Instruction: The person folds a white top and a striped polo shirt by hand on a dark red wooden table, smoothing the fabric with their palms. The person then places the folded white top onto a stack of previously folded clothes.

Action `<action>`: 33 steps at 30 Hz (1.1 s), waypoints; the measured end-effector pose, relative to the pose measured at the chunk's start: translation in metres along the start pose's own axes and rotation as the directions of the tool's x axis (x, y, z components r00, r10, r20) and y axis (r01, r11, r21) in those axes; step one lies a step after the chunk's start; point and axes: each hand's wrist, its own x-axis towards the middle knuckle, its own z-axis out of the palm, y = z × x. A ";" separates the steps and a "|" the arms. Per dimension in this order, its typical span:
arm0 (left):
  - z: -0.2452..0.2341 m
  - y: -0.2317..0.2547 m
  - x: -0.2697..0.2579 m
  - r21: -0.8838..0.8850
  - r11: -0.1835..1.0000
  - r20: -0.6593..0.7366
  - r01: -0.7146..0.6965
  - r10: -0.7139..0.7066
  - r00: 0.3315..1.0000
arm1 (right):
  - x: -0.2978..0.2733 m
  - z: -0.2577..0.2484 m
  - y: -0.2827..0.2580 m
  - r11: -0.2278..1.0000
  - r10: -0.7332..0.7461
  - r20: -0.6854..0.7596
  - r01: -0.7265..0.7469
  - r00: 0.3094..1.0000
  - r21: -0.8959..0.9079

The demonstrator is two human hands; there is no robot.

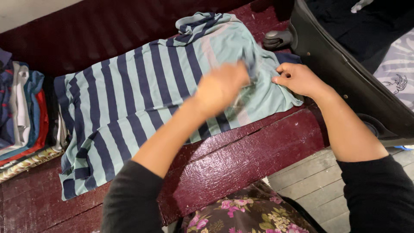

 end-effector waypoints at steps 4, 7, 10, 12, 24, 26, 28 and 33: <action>0.049 0.020 -0.048 0.129 0.936 -0.019 -0.328 0.333 0.943 | 0.002 -0.004 -0.005 0.986 0.163 0.064 -0.164 0.985 0.010; 0.066 0.019 -0.058 0.065 0.966 0.014 -0.252 0.251 0.968 | 0.002 -0.007 -0.006 0.998 0.017 0.013 -0.016 1.000 -0.060; 0.068 0.032 -0.066 -0.017 0.990 0.035 -0.142 0.142 0.989 | -0.005 -0.006 -0.024 0.930 -0.152 -0.108 0.106 0.982 -0.352; 0.049 0.036 -0.083 0.039 0.993 0.032 -0.108 0.107 0.994 | -0.025 -0.006 -0.047 0.847 -0.368 -0.240 0.218 0.898 -0.484; -0.080 -0.075 -0.353 0.270 0.703 -0.011 0.658 -0.681 0.732 | -0.076 0.022 -0.094 0.434 -0.455 0.362 0.558 0.813 -0.707; -0.095 -0.077 -0.395 0.313 0.617 -0.188 0.722 -0.705 0.684 | -0.081 0.020 -0.088 0.384 -0.386 0.352 0.495 0.853 -0.779; -0.110 -0.065 -0.420 0.381 0.521 -0.240 0.764 -0.742 0.626 | -0.091 0.018 -0.085 0.442 -0.471 0.327 0.540 0.819 -0.716; -0.103 -0.044 -0.436 0.382 0.765 -0.149 0.518 -0.502 0.852 | -0.100 0.021 -0.083 0.278 -0.436 0.377 0.520 0.817 -0.808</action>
